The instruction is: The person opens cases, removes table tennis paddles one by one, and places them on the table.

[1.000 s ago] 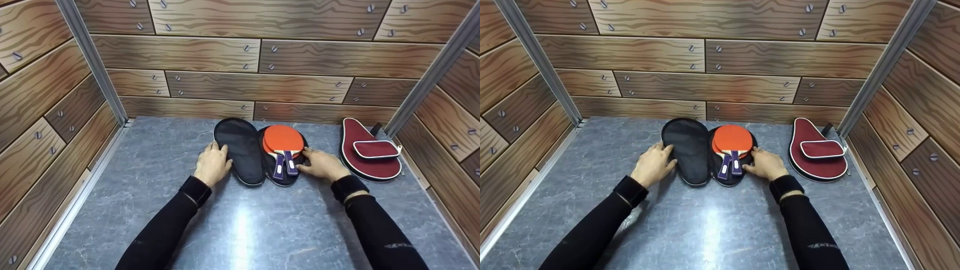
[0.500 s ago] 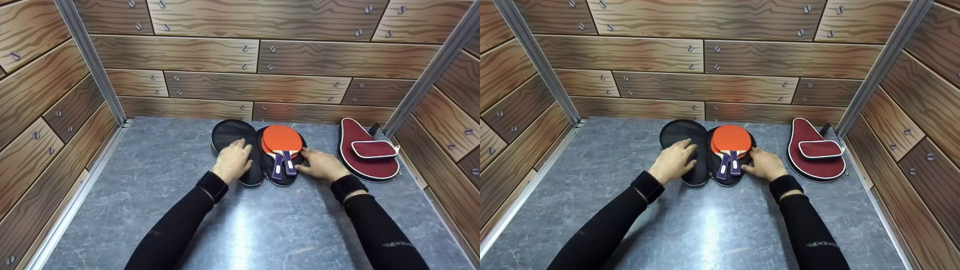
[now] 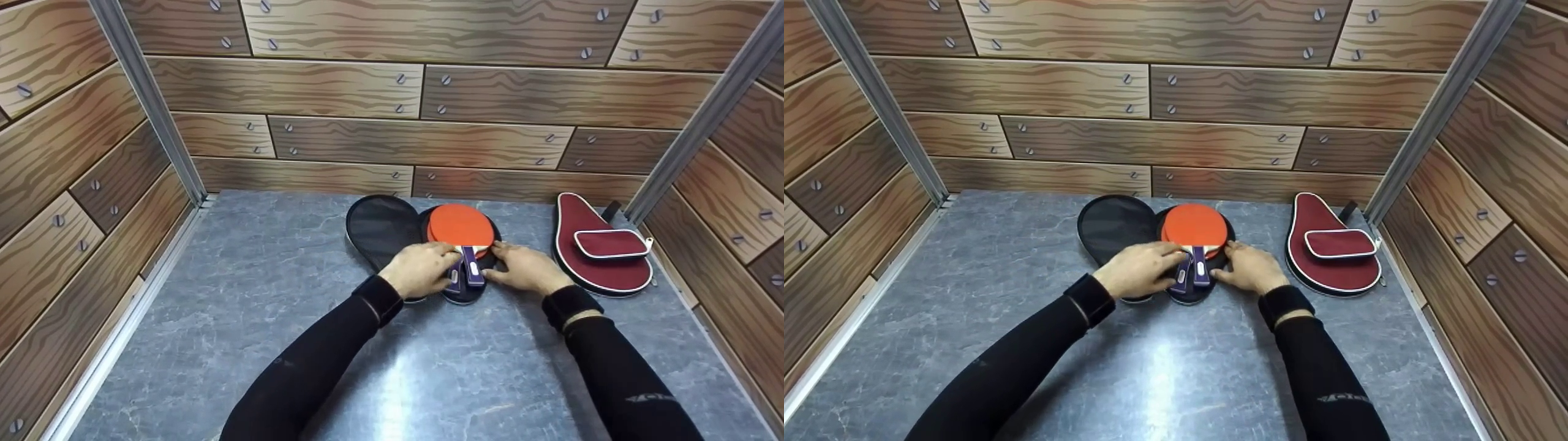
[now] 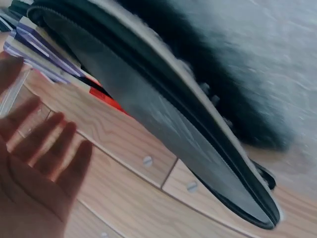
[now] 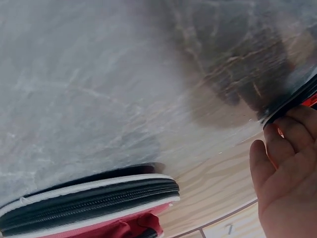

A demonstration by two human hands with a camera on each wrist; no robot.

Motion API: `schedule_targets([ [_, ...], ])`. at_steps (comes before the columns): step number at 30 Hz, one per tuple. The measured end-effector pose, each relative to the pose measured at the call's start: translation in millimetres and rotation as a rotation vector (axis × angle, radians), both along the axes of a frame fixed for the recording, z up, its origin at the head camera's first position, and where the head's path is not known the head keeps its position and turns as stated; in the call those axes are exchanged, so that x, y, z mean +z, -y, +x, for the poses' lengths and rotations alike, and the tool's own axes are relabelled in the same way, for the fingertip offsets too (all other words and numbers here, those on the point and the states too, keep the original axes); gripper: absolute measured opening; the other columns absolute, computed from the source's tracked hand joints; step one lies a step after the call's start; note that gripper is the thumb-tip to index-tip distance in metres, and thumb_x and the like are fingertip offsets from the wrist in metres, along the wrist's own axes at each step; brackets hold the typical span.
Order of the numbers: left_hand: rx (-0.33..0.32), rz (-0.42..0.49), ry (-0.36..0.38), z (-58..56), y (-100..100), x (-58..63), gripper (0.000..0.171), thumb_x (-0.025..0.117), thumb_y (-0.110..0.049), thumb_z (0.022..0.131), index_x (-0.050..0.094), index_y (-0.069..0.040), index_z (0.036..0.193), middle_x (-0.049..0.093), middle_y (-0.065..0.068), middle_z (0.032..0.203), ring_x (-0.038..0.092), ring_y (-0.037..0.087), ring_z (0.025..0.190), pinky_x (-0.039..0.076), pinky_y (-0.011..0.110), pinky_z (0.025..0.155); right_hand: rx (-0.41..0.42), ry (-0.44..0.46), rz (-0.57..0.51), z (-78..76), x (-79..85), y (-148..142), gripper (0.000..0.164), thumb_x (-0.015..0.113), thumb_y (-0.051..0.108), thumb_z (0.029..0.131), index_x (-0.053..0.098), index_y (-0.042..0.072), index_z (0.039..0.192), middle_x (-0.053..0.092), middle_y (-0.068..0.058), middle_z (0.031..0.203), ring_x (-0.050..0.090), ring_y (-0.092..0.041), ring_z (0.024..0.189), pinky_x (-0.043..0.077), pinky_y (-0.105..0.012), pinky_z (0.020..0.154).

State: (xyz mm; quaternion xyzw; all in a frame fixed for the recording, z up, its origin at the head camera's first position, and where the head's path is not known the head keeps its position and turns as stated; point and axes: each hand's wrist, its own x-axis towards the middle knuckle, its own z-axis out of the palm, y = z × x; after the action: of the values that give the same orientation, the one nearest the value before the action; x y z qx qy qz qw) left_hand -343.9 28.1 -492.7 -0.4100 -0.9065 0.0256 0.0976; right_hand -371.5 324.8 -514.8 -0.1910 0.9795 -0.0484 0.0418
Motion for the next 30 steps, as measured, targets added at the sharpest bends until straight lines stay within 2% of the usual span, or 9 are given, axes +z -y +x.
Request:
schedule_targets([
  [4,-0.136,-0.04,-0.058,-0.7,-9,-2.0,0.061,0.075,-0.044,0.114,0.063,-0.022,0.17,0.067,0.002,0.173,0.065,0.02,0.161,0.052,0.034,0.136,0.026,-0.005,-0.048,-2.6,-0.7,-5,0.084,0.074,0.059,0.111,0.06,-0.002,0.168,0.059,-0.027,0.175,0.06,-0.055,0.16,0.052,-0.074,0.129],
  [7,-0.189,-0.093,-0.105,-0.3,-17,-1.3,0.06,0.074,-0.041,0.115,0.062,-0.025,0.172,0.065,-0.005,0.175,0.061,0.017,0.165,0.048,0.033,0.139,0.034,0.008,-0.08,-4.3,-0.6,-7,0.084,0.076,0.057,0.11,0.06,-0.002,0.168,0.06,-0.027,0.174,0.061,-0.055,0.159,0.053,-0.075,0.128],
  [12,-0.209,-0.181,-0.133,-2.1,-30,-1.1,0.057,0.07,-0.036,0.116,0.061,-0.032,0.172,0.064,-0.013,0.176,0.058,0.012,0.167,0.046,0.03,0.14,0.046,0.031,-0.118,-5.9,-0.2,-12,0.086,0.077,0.055,0.109,0.058,-0.003,0.169,0.058,-0.028,0.175,0.06,-0.055,0.16,0.052,-0.074,0.13],
  [19,-0.229,-0.219,-0.192,-4.9,-37,-1.9,0.052,0.056,-0.024,0.122,0.061,-0.036,0.172,0.065,-0.016,0.173,0.062,0.006,0.162,0.051,0.028,0.135,0.076,0.032,-0.138,-8.9,-1.1,-17,0.082,0.079,0.048,0.109,0.058,-0.004,0.168,0.058,-0.03,0.174,0.061,-0.058,0.157,0.052,-0.073,0.129],
  [25,-0.24,-0.207,-0.249,-5.5,-37,-1.9,0.05,0.059,-0.026,0.118,0.067,-0.044,0.164,0.074,-0.018,0.161,0.072,0.01,0.15,0.064,0.031,0.12,0.086,0.042,-0.13,-9.3,0.0,-19,0.082,0.08,0.047,0.108,0.058,-0.005,0.168,0.059,-0.03,0.173,0.062,-0.059,0.156,0.053,-0.073,0.128],
  [30,-0.257,-0.255,-0.273,-6.5,-37,0.3,0.048,0.058,-0.025,0.119,0.068,-0.043,0.163,0.072,-0.018,0.163,0.068,0.01,0.153,0.06,0.03,0.124,0.078,0.057,-0.112,-10.1,2.7,-20,0.081,0.079,0.047,0.109,0.058,-0.005,0.168,0.059,-0.031,0.172,0.062,-0.06,0.154,0.053,-0.074,0.127],
])
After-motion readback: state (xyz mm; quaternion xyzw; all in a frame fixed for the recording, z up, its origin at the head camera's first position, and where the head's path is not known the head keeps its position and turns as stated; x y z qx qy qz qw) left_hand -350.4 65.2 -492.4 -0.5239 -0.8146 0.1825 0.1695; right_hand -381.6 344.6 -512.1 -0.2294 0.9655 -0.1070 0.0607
